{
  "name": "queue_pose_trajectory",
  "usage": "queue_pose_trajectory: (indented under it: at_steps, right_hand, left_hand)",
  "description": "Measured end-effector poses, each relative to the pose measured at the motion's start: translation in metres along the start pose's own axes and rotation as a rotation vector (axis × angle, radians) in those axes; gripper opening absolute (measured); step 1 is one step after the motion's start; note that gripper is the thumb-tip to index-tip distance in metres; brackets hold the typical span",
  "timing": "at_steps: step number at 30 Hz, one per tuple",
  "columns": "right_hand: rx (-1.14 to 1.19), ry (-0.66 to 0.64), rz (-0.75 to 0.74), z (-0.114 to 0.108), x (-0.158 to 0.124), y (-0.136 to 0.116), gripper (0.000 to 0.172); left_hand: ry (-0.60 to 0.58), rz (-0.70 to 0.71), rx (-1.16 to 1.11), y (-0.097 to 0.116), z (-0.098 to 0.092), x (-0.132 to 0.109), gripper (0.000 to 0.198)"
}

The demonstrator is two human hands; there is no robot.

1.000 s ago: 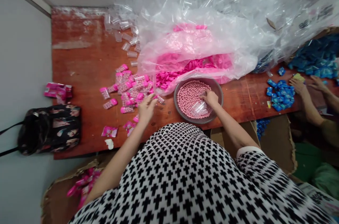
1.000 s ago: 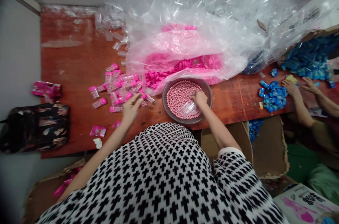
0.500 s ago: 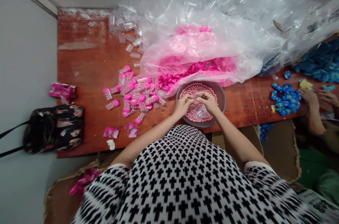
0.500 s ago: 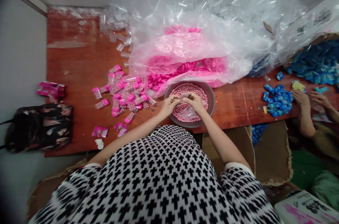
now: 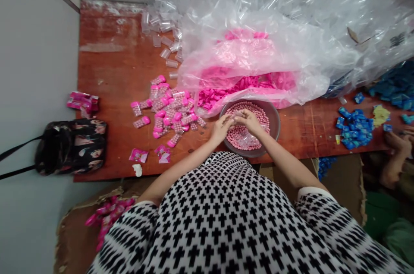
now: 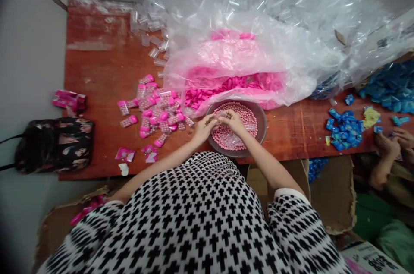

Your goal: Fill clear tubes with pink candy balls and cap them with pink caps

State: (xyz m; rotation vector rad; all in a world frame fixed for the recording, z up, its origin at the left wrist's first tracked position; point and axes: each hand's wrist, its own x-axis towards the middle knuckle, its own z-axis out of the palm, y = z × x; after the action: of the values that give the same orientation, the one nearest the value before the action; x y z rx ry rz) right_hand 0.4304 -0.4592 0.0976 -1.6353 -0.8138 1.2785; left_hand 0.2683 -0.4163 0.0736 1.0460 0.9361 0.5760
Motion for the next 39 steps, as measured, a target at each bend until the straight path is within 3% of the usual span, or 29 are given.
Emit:
queue_pose_trajectory:
  at_steps: [3, 7, 9, 11, 14, 18, 21, 23, 28, 31, 35, 39]
  right_hand:
    - [-0.391, -0.074, -0.165, 0.003, -0.011, -0.011, 0.027]
    - [-0.926, -0.320, -0.375, -0.015, -0.009, -0.022, 0.022]
    - [-1.108, -0.352, -0.363, -0.025, 0.000, -0.020, 0.018]
    - [-1.186, -0.255, -0.276, -0.033, 0.012, -0.013, 0.023]
    - [-1.151, -0.167, -0.180, -0.033, 0.028, 0.006, 0.027]
    - [-1.029, -0.251, -0.172, -0.005, 0.035, 0.033, 0.014]
    - [-0.918, -0.263, -0.157, 0.012, 0.029, 0.046, 0.011]
    - [-0.790, -0.243, -0.139, 0.013, 0.022, 0.049, 0.017]
    - [-0.087, -0.134, -0.050, 0.003, 0.001, 0.040, 0.025]
    - [0.079, -0.095, -0.028, 0.005, -0.008, 0.029, 0.028]
    - [0.105, -0.070, -0.058, 0.011, -0.018, 0.017, 0.031]
    - [-0.173, -0.031, -0.261, 0.005, -0.025, 0.002, 0.039]
  left_hand:
    - [0.010, 0.080, 0.157, 0.010, 0.002, 0.001, 0.024]
    - [-0.131, 0.324, 0.545, 0.026, 0.000, 0.000, 0.010]
    - [-0.134, 0.382, 0.606, 0.031, -0.002, -0.002, 0.011]
    - [-0.088, 0.391, 0.615, 0.033, -0.007, -0.004, 0.013]
    - [-0.032, 0.341, 0.615, 0.031, -0.021, -0.012, 0.014]
    - [0.048, 0.265, 0.622, 0.028, -0.043, -0.023, 0.018]
    - [0.072, 0.248, 0.621, 0.027, -0.049, -0.025, 0.020]
    - [0.079, 0.249, 0.606, 0.026, -0.047, -0.024, 0.022]
    - [0.036, 0.203, 0.483, 0.017, -0.029, -0.014, 0.035]
    - [-0.027, 0.171, 0.465, 0.015, -0.015, -0.009, 0.039]
    - [-0.029, 0.151, 0.528, 0.019, -0.005, -0.006, 0.030]
    - [-0.056, 0.245, 0.534, 0.023, -0.011, -0.004, 0.028]
